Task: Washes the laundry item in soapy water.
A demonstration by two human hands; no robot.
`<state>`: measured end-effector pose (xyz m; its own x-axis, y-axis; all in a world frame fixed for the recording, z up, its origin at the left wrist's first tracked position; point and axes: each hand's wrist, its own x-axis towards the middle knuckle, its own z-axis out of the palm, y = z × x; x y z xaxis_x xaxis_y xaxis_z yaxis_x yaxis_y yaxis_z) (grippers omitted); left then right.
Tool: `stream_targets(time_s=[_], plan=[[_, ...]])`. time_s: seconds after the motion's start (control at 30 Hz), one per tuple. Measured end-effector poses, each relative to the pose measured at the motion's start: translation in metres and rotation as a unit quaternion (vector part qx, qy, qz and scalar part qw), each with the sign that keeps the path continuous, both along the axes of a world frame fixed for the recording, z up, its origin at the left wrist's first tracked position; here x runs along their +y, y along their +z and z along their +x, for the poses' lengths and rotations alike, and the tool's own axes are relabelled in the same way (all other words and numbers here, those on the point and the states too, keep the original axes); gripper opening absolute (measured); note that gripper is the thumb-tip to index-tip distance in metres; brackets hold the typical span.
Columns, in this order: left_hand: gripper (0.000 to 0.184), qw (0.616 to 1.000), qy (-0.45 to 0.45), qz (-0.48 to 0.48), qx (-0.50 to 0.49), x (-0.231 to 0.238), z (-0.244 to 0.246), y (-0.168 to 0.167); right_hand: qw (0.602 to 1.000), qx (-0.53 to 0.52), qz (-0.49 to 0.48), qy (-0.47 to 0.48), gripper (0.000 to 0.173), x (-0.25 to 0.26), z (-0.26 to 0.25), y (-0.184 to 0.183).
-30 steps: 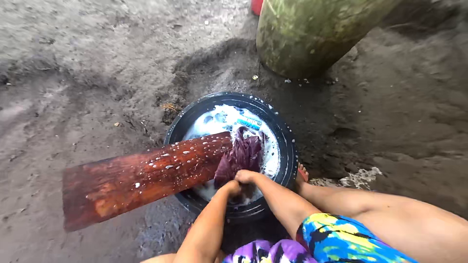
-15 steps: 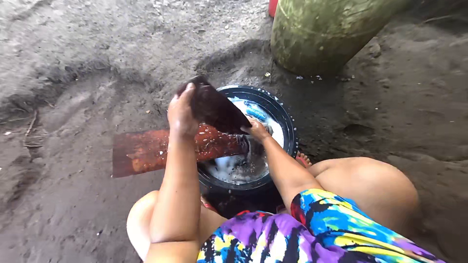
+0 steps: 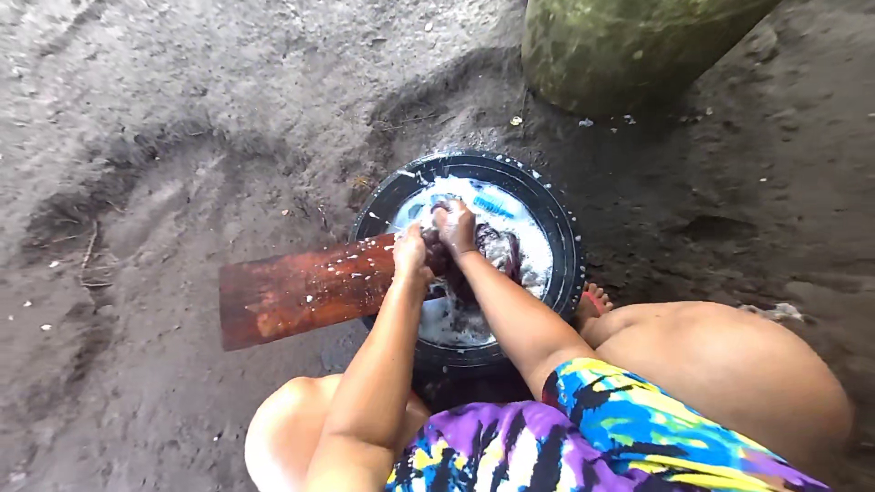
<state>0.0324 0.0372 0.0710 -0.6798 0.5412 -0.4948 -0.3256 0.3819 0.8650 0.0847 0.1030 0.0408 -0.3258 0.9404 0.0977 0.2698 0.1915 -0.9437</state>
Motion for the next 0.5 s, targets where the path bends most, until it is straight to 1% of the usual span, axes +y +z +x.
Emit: stream_targets(time_s=[0.03,0.07,0.1,0.13,0.17,0.2,0.23,0.27,0.3,0.33,0.37,0.4,0.43,0.47,0.5], plan=[[0.046,1.000,-0.010,-0.002,-0.008,0.004,0.001,0.010,0.998,0.018,-0.037,-0.039,0.026,0.011,0.001,-0.009],[0.047,1.000,-0.023,0.005,-0.020,0.005,-0.001,0.021,0.996,0.037,-0.063,-0.058,0.026,0.017,0.002,-0.010],[0.046,0.998,-0.040,0.027,-0.039,0.002,-0.005,0.034,0.994,0.049,-0.079,-0.054,0.027,0.023,0.005,-0.008],[0.043,0.995,-0.054,0.068,-0.058,-0.003,-0.012,0.050,0.994,0.057,-0.083,-0.037,0.027,0.028,0.008,-0.006],[0.043,0.986,-0.070,0.133,-0.074,-0.009,-0.023,0.065,0.995,0.067,-0.078,-0.019,0.026,0.034,0.012,-0.005],[0.047,0.972,-0.088,0.201,-0.081,-0.013,-0.035,0.079,0.995,0.081,-0.060,-0.004,0.025,0.040,0.014,-0.003],[0.053,0.958,-0.099,0.258,-0.075,-0.015,-0.045,0.086,0.994,0.105,-0.032,0.012,0.024,0.045,0.015,-0.001],[0.057,0.948,-0.114,0.289,-0.071,-0.017,-0.052,0.081,0.991,0.133,0.001,0.032,0.027,0.046,0.013,0.001],[0.053,0.954,-0.110,0.272,-0.056,-0.019,-0.051,0.066,0.984,0.166,0.029,0.065,0.033,0.043,0.010,0.005],[0.044,0.968,-0.088,0.228,-0.048,-0.017,-0.044,0.049,0.973,0.200,0.054,0.104,0.038,0.037,0.004,0.009],[0.032,0.977,-0.088,0.190,-0.045,-0.016,-0.038,0.034,0.961,0.226,0.081,0.140,0.041,0.030,-0.004,0.012],[0.022,0.979,-0.102,0.174,-0.043,-0.014,-0.034,0.024,0.952,0.236,0.110,0.161,0.043,0.023,-0.011,0.008],[0.016,0.979,-0.104,0.170,-0.033,-0.013,-0.031,0.022,0.954,0.210,0.139,0.163,0.046,0.017,-0.010,-0.002],[0.014,0.980,-0.082,0.181,-0.029,-0.015,-0.032,0.027,0.960,0.164,0.160,0.160,0.050,0.011,-0.003,-0.020],[0.013,0.975,-0.050,0.215,-0.041,-0.017,-0.036,0.039,0.968,0.086,0.173,0.159,0.053,0.009,0.010,-0.044]])
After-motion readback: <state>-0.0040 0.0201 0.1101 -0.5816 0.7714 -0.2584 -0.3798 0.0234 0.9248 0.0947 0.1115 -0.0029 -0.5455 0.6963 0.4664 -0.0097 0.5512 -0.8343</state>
